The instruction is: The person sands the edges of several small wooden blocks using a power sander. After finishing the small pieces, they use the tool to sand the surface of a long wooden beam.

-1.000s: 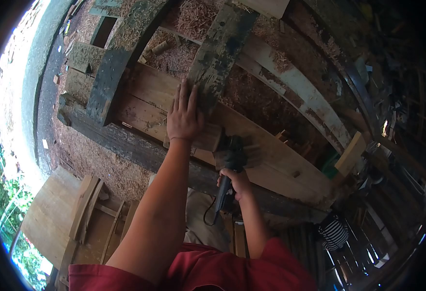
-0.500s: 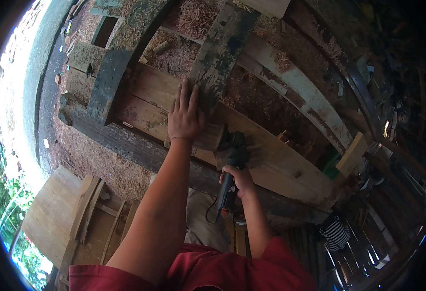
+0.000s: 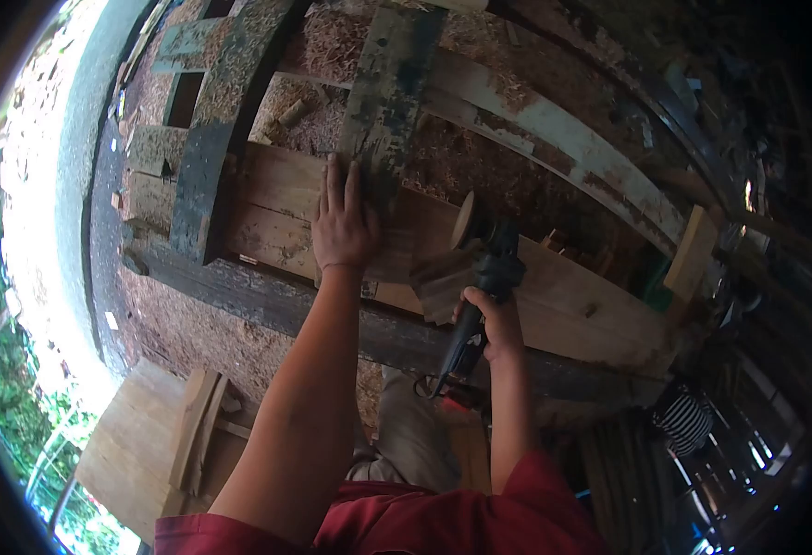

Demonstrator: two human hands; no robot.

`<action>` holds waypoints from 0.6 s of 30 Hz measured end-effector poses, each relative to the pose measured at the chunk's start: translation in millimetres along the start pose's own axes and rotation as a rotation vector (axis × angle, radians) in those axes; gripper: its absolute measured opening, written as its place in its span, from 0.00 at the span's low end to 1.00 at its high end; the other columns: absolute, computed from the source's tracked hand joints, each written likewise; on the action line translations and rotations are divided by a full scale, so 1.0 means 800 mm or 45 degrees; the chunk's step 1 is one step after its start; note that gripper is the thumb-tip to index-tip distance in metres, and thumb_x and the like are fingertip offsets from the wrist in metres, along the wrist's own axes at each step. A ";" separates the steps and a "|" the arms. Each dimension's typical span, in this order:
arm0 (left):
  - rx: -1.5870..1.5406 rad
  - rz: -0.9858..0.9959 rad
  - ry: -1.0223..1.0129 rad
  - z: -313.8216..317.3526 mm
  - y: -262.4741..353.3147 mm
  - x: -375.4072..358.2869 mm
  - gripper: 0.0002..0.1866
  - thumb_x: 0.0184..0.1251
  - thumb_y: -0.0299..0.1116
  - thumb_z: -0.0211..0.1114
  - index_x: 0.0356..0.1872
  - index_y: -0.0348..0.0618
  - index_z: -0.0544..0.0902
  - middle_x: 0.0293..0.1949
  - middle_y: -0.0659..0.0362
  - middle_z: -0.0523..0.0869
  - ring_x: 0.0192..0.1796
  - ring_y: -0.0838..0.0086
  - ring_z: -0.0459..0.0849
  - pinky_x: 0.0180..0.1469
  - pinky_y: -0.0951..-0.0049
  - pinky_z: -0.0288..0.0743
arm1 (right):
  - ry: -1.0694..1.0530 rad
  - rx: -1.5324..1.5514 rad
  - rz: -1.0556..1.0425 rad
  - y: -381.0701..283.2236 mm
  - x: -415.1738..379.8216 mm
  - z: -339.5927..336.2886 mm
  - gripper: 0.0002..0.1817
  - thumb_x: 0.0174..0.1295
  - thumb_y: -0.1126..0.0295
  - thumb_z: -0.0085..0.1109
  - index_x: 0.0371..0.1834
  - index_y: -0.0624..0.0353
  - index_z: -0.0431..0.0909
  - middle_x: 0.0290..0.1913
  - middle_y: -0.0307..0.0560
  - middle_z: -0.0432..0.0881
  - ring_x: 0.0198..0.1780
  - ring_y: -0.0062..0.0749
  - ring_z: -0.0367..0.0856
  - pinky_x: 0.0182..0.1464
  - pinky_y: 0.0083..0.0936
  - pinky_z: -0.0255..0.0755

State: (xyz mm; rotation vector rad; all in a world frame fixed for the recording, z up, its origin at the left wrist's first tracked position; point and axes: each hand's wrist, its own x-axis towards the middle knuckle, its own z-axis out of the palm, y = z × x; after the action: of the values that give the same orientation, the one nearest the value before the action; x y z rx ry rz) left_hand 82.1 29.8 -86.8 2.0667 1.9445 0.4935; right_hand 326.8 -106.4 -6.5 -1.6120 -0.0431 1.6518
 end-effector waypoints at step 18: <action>-0.268 0.807 -0.377 -0.076 -0.058 -0.047 0.38 0.75 0.52 0.73 0.82 0.49 0.77 0.79 0.43 0.76 0.79 0.39 0.74 0.82 0.38 0.65 | -0.211 0.358 -0.158 0.172 -0.181 -0.109 0.35 0.61 0.64 0.79 0.69 0.63 0.74 0.49 0.52 0.87 0.42 0.44 0.92 0.46 0.44 0.89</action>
State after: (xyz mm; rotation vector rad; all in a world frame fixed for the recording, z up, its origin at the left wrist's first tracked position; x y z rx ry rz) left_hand 12.9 -7.2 -53.5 2.4175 1.0089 0.4519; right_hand 310.3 -321.8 22.5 -1.2364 0.0050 1.6123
